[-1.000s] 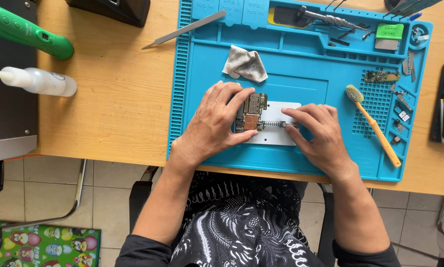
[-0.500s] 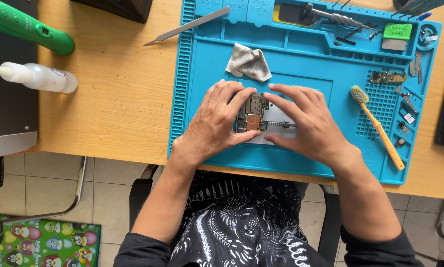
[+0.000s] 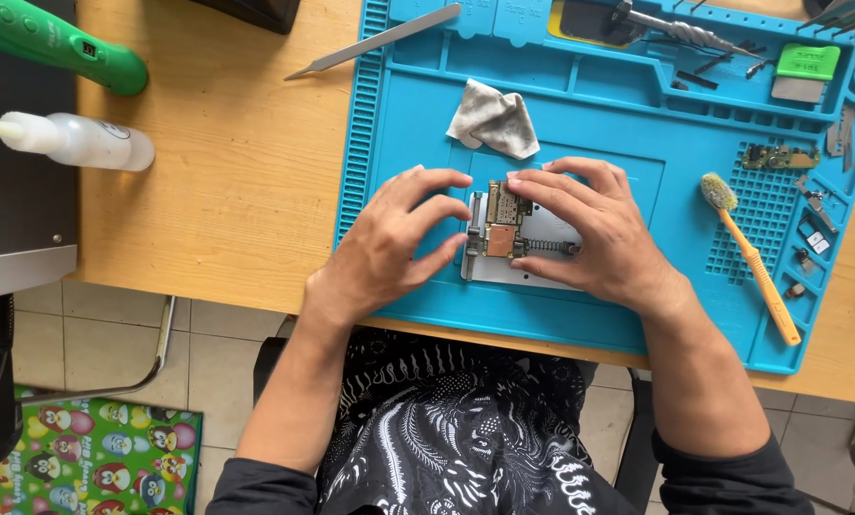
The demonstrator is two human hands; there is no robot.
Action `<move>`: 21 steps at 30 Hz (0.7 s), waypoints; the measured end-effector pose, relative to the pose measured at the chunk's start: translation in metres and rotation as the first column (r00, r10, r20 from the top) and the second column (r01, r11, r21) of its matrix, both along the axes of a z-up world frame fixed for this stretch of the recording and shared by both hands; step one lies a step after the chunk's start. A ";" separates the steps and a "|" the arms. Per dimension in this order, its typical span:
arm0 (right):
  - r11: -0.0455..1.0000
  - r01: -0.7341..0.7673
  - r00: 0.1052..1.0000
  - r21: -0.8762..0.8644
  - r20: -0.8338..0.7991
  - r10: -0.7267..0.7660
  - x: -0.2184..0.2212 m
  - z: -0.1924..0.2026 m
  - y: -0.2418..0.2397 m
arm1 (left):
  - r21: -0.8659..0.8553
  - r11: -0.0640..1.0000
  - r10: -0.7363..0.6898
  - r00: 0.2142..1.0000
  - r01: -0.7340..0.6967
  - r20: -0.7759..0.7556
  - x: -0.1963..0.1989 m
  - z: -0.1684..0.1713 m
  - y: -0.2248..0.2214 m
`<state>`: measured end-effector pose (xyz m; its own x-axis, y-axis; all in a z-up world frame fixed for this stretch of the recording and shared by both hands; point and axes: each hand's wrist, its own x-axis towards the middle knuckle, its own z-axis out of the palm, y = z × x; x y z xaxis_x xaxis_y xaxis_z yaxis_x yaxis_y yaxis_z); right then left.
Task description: Securing a mobile phone motherboard into a specialized spring-loaded repair holder on a workbench.
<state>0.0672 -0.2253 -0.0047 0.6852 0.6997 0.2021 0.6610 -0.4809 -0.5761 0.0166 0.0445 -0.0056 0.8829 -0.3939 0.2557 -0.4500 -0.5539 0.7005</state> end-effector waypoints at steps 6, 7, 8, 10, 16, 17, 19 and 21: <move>1.000 0.003 0.999 0.006 0.044 -0.003 0.000 0.001 0.004 | 0.202 0.977 0.013 0.969 -0.064 0.246 0.002 -0.003 -0.011; 1.000 0.008 0.999 0.006 0.042 -0.009 -0.001 0.001 0.003 | 0.202 0.978 0.007 0.970 -0.058 0.244 0.002 -0.005 -0.012; 1.000 0.009 0.999 0.012 0.043 -0.009 -0.001 0.001 0.003 | 0.206 0.976 0.008 0.966 -0.063 0.260 0.003 -0.006 -0.013; 1.000 0.007 0.999 0.019 0.043 -0.008 -0.001 0.000 0.002 | 0.212 0.975 0.010 0.961 -0.071 0.275 0.003 -0.008 -0.014; 1.000 0.013 0.999 0.023 0.044 -0.014 -0.001 0.000 0.002 | 0.221 0.972 0.004 0.945 -0.081 0.327 0.003 -0.009 -0.018; 1.000 0.013 0.999 0.029 0.043 -0.014 -0.001 0.000 0.002 | 0.220 0.972 0.002 0.935 -0.085 0.353 0.003 -0.007 -0.019; 0.999 0.013 0.999 0.035 0.041 -0.014 -0.001 0.001 0.002 | 0.219 0.971 0.000 0.925 -0.090 0.379 0.002 -0.005 -0.020; 0.999 0.011 0.999 0.035 0.038 -0.012 -0.001 0.001 0.001 | 0.245 0.962 0.005 0.909 -0.118 0.418 -0.001 -0.005 -0.021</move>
